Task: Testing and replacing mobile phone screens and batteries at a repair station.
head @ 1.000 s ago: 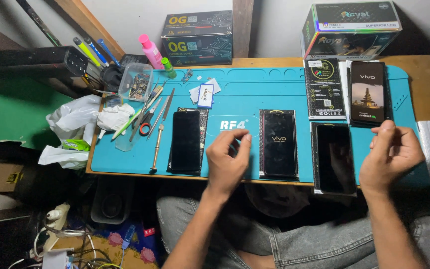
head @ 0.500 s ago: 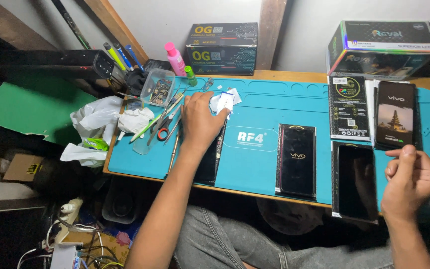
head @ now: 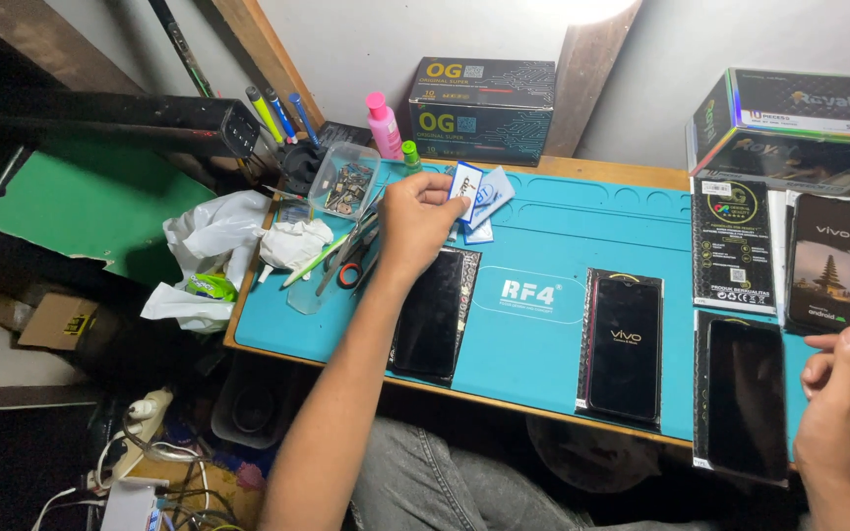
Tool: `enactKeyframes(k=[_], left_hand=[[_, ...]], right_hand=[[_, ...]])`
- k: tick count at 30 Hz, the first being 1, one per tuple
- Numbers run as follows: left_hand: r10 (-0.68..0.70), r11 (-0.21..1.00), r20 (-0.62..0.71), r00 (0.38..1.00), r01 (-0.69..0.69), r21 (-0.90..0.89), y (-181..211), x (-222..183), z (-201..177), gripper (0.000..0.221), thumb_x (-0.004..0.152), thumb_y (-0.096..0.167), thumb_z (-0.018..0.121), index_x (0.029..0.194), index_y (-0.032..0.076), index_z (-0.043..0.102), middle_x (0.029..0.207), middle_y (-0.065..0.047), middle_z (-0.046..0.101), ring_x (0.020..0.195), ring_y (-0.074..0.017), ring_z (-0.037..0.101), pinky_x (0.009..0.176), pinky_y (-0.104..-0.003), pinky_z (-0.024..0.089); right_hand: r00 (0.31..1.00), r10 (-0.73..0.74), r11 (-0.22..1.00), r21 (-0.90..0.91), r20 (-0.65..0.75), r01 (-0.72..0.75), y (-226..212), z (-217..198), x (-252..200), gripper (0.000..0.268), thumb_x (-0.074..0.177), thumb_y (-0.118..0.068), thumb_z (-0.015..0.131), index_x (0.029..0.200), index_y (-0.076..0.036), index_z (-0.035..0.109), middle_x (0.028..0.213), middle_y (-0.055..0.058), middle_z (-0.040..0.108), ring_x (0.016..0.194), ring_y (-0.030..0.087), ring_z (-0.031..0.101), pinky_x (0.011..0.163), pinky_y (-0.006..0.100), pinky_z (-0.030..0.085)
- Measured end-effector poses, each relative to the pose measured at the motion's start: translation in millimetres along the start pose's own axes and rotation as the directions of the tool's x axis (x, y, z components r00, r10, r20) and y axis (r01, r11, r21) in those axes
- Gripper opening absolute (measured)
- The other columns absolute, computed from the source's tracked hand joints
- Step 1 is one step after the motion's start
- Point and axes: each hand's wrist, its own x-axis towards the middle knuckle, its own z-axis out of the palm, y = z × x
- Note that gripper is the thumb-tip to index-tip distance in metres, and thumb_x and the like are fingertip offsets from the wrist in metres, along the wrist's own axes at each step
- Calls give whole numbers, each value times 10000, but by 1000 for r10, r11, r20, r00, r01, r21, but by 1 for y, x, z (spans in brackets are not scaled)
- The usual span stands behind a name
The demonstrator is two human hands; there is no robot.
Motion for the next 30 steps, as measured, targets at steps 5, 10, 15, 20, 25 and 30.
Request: enactKeyframes(k=[5,10,15,20,25,30], left_hand=[[-9,997,-63,998,14,74,3,21,-10,291,796,44,848,1079,-7,803,796,-86,827,616,-121,747,555,-241,599],[41,960,-117,992,-7,280,5,19,-13,283,788,79,845,1062,25,798,834,-88,818,647,-177,760,604,-314,622],[248,771,-110,963,-127,624,14,-4,-8,264,848,158,867,1054,65,731,1017,-144,649,713,-326,693,643,-499,575],[170,761,36,985,-155,629,2,-17,17,339,788,293,942,893,37,747,980,-165,643,862,-348,674,786,-507,566],[69,775,14,998,-62,629,1,-17,32,378,761,293,957,971,32,782,1044,-157,654,933,-335,682,882,-489,563],[-1,919,33,999,-12,395,19,-21,32,140,863,34,723,987,53,660,811,-96,715,704,-253,719,661,-418,599]], right_hand=[[999,-31,998,-52,10,31,0,-1,-1,323,1496,-285,437,1329,-36,556,923,16,489,799,81,444,721,205,347],[999,-52,996,-71,16,53,-3,0,0,322,1506,-270,428,1340,-20,546,929,32,488,794,92,441,712,213,344],[999,-52,996,-75,7,52,-3,1,-1,306,1502,-241,446,1324,-21,562,926,34,495,807,92,455,727,214,358],[997,-71,995,-71,3,71,2,1,0,317,1504,-242,462,1323,-7,572,926,38,506,791,98,453,724,218,368],[999,-50,999,-8,-13,50,-5,2,1,277,1464,-197,479,1269,-24,572,937,28,532,781,67,453,684,199,354],[996,-86,996,-1,0,86,-4,3,2,312,1464,-186,492,1231,2,579,883,48,513,742,100,436,668,224,352]])
